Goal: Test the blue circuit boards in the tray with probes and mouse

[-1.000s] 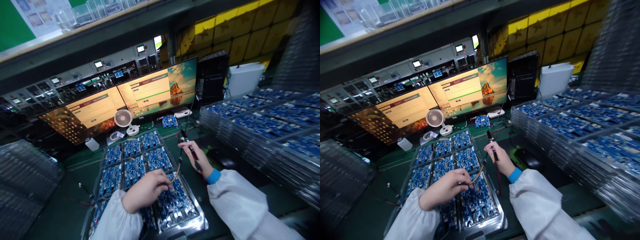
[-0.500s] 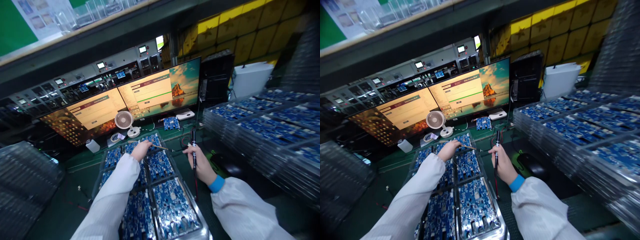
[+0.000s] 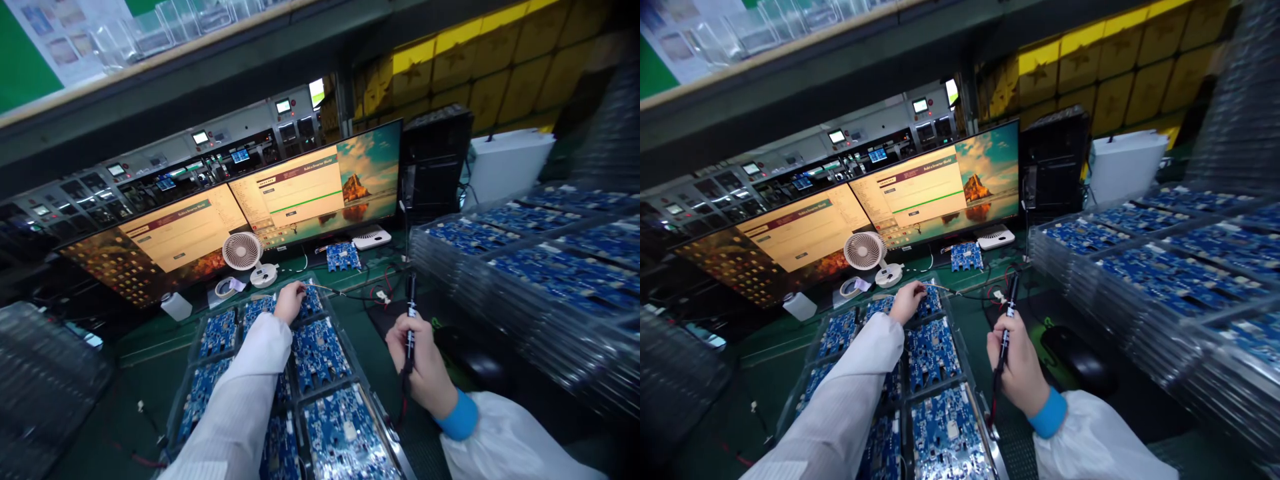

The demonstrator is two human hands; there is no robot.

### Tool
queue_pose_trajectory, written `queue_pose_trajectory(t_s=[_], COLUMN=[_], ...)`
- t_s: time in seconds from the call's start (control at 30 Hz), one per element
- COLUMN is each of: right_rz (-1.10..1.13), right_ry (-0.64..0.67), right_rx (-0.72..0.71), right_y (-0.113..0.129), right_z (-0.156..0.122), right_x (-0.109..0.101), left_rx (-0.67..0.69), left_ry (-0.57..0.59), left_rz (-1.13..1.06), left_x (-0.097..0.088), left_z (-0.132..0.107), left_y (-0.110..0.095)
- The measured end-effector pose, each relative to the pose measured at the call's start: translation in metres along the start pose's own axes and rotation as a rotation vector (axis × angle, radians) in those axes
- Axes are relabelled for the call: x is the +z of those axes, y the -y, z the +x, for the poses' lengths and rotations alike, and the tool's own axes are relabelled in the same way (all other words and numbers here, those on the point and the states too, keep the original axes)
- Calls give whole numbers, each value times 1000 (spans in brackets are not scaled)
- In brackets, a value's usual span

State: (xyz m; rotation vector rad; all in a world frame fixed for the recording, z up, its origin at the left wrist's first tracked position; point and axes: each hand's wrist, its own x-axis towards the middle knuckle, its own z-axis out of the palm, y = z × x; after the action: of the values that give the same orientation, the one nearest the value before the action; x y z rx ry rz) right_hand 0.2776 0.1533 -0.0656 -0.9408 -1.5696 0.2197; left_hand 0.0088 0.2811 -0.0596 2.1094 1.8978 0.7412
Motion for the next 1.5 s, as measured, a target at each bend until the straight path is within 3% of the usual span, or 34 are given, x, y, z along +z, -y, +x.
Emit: queue_pose_trajectory(t_s=[0.57,0.83,0.93,1.03,1.13,1.17,1.23,1.3,1.37,1.5], right_rz=[35,113,128,141,150,151,150,145,138,126], right_ry=[8,-7,-3,-8,-22,-28,-39,-49,-63,-106], right_rx=[92,188,201,211,220,222,221,218,215,211], right_y=[0,-3,-5,-7,-8,-9,-9,-9,-8,-8], right_z=[-3,-7,-9,-10,-11,-11,-11,-11,-11,-10], right_x=[3,11,14,16,17,17,17,17,17,18], left_rx=[6,-104,-121,-64,62,113,107,73,139,299], left_ry=[95,72,80,92,243,381,889,1087,1061,790], left_rz=[26,29,16,-25,-141,-223,-546,-616,-519,-304], left_x=[-6,3,-8,-25,-38,-40,-45,-52,-62,-70], left_z=[1,-6,-5,-16,-52,-67,-96,-114,-120,-119], left_y=[-3,-3,-15,-50,-96,-109,-129,-136,-136,-134])
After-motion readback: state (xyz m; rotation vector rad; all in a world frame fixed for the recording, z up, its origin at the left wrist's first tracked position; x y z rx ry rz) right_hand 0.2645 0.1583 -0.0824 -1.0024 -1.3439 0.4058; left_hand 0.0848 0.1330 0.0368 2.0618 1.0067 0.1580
